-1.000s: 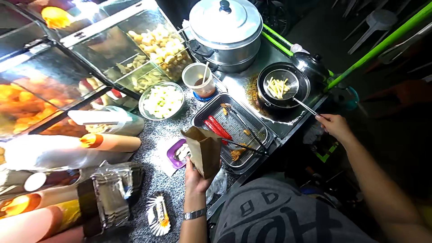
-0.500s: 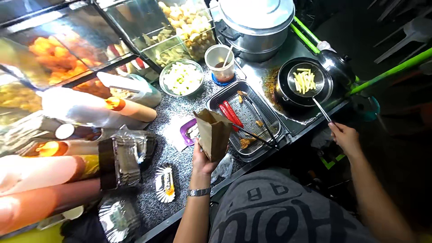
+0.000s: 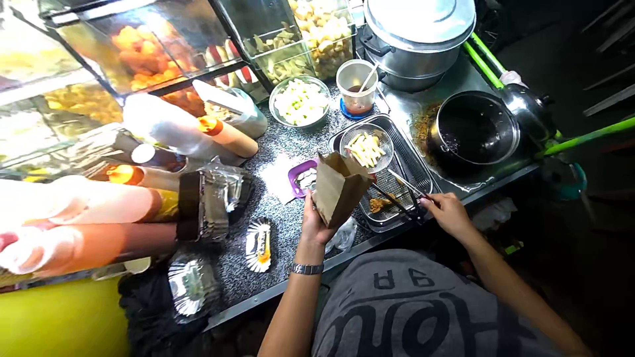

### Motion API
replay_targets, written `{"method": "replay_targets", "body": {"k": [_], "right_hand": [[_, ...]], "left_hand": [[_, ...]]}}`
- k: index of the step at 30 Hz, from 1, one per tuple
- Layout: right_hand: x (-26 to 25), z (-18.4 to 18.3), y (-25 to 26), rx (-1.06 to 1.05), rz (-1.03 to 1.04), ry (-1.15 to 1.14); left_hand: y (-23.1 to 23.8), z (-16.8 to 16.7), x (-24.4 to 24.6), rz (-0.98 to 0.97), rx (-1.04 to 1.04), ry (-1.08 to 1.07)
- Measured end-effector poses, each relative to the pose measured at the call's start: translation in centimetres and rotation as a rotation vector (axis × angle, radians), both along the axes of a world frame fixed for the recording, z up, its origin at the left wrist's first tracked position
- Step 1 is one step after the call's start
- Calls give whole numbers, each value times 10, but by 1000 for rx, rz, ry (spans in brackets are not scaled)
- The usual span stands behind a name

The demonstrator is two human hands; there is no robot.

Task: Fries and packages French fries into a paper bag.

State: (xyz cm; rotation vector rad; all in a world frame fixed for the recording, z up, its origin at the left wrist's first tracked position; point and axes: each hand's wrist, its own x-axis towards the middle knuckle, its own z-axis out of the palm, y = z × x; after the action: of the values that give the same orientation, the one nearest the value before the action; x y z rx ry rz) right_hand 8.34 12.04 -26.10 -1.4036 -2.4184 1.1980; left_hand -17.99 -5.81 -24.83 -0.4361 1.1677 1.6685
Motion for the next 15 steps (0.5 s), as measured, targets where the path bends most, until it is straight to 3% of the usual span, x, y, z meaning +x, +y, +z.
{"method": "replay_targets", "body": {"k": [2, 5, 8, 10, 13, 15], "right_hand": [[-8, 15, 2, 154, 36, 126], [-33, 70, -8, 412, 142, 491], [-66, 113, -20, 449, 390, 668], [-83, 121, -23, 370, 575, 524], [-103, 137, -23, 172, 827, 61], [-112, 145, -28, 155, 920, -146]], "left_hand": [[-2, 2, 1, -24, 0, 49], [-3, 4, 6, -76, 8, 120], [-1, 4, 12, -105, 7, 154], [0, 7, 16, -149, -12, 199], [-5, 6, 19, -243, -1, 277], [-9, 3, 21, -281, 38, 292]]}}
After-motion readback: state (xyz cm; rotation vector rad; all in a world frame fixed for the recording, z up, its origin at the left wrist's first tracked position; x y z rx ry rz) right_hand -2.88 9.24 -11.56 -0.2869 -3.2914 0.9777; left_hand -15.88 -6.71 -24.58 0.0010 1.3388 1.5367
